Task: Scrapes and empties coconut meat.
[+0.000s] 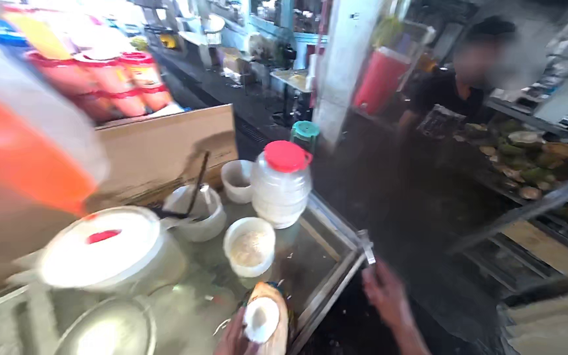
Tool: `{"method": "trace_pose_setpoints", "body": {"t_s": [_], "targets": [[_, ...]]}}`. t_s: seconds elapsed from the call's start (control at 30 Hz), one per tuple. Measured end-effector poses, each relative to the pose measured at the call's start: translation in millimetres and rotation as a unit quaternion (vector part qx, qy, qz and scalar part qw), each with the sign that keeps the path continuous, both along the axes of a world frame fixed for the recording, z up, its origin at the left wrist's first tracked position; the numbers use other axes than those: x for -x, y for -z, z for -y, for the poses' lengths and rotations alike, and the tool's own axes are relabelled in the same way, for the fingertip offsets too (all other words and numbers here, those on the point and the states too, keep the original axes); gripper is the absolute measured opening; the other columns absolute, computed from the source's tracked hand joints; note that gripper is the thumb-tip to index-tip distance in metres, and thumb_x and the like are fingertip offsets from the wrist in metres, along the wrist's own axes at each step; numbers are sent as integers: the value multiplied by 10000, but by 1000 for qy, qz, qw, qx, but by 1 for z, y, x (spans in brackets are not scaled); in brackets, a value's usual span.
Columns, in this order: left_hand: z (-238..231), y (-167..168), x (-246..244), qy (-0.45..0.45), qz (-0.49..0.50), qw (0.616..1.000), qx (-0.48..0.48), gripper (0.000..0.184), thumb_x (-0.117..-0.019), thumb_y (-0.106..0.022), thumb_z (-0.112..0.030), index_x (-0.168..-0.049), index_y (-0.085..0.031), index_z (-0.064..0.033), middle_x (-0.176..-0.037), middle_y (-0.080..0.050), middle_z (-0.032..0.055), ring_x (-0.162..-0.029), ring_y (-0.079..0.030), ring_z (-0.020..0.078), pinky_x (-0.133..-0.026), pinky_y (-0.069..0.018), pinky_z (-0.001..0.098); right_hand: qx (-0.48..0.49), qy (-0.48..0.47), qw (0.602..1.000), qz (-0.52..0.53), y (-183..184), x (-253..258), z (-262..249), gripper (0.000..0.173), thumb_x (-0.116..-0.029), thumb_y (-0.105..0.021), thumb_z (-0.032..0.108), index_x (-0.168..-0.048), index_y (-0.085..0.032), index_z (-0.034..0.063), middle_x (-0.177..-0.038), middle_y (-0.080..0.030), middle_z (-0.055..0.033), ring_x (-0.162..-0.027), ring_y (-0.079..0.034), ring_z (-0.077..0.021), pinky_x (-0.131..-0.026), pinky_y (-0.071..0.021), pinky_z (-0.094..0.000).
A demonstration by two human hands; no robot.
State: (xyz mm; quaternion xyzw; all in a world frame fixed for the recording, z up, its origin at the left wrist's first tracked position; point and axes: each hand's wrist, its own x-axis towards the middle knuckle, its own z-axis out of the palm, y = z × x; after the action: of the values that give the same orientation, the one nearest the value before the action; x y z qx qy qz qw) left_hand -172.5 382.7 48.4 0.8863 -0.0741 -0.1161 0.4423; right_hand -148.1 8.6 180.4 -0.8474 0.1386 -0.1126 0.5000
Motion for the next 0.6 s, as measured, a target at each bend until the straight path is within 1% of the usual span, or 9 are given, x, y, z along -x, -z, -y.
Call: {"method": "trace_pose_setpoints", "body": {"t_s": [0.03, 0.1, 0.17, 0.23, 0.33, 0.4, 0.43, 0.5, 0.6], "targets": [[-2, 0, -3, -3, 1, 1000, 6, 821, -919, -750, -295, -1567, -343, 4, -1518, -473, 258, -1350, -538, 384, -1120, -453, 540, 16, 4, 999, 31, -18, -9, 10, 485, -998, -598, 239, -1420, -538, 9, -847, -690, -86, -606, -641, -169, -549, -590, -388], [-3, 3, -11, -11, -4, 1000, 5, 811, -898, -767, -303, -1563, -380, -46, -1501, -507, 211, -1322, -569, 341, -1106, -476, 517, -7, -3, 998, 67, -48, -23, 16, 540, -1012, -541, 230, -1460, -455, -57, -797, -646, -55, -556, -587, -130, -497, -548, -331], [-2, 0, -19, -21, -17, 1000, -3, 805, -888, -767, -296, -1563, -391, -70, -1497, -513, 192, -1303, -580, 332, -1096, -482, 512, -52, -33, 994, 89, -53, -32, 7, 539, -1026, -512, 245, -1460, -423, -63, -734, -601, 20, -507, -541, -70, -457, -510, -251], [-2, -10, -18, -28, -40, 999, 4, 781, -891, -772, -279, -1554, -408, -84, -1483, -523, 189, -1293, -580, 334, -1094, -479, 516, -95, -65, 991, 64, -35, -30, -19, 497, -1026, -531, 279, -1413, -489, -30, -693, -578, 58, -483, -523, -54, -439, -497, -229], [0, -9, -15, -44, -62, 997, 28, 799, -883, -781, -294, -1549, -406, -62, -1497, -508, 192, -1348, -536, 317, -1133, -446, 485, -138, -118, 982, -54, 7, -12, -76, 282, -987, -585, 230, -1154, -595, 3, -631, -557, 52, -482, -536, -74, -467, -515, -267], [2, -4, -15, -56, -66, 996, 28, 805, -883, -776, -305, -1551, -402, -58, -1502, -501, 191, -1361, -523, 309, -1140, -439, 475, -137, -145, 974, -108, 39, -6, -111, 233, -961, -655, 239, -1023, -606, 19, -619, -562, 28, -481, -541, -90, -467, -512, -282], [4, -1, -13, -59, -67, 996, 25, 794, -885, -771, -308, -1548, -409, -63, -1501, -505, 180, -1365, -521, 297, -1143, -438, 467, -129, -155, 972, -123, 55, -4, -126, 247, -951, -683, 255, -989, -608, 22, -628, -564, 17, -486, -538, -92, -471, -506, -285], [4, 2, -14, -63, -61, 996, 24, 777, -881, -768, -306, -1539, -428, -71, -1496, -514, 165, -1369, -517, 282, -1152, -431, 461, -105, -180, 969, -135, 81, -8, -149, 274, -936, -708, 264, -999, -624, 11, -688, -579, -8, -541, -542, -97, -518, -509, -297], [5, 3, -13, -61, -67, 996, 21, 756, -888, -758, -305, -1530, -441, -63, -1500, -513, 167, -1379, -507, 284, -1163, -415, 460, -33, -226, 959, -166, 93, -16, -174, 278, -917, -717, 278, -1033, -678, 29, -771, -628, -40, -628, -573, -120, -602, -520, -331]]}}
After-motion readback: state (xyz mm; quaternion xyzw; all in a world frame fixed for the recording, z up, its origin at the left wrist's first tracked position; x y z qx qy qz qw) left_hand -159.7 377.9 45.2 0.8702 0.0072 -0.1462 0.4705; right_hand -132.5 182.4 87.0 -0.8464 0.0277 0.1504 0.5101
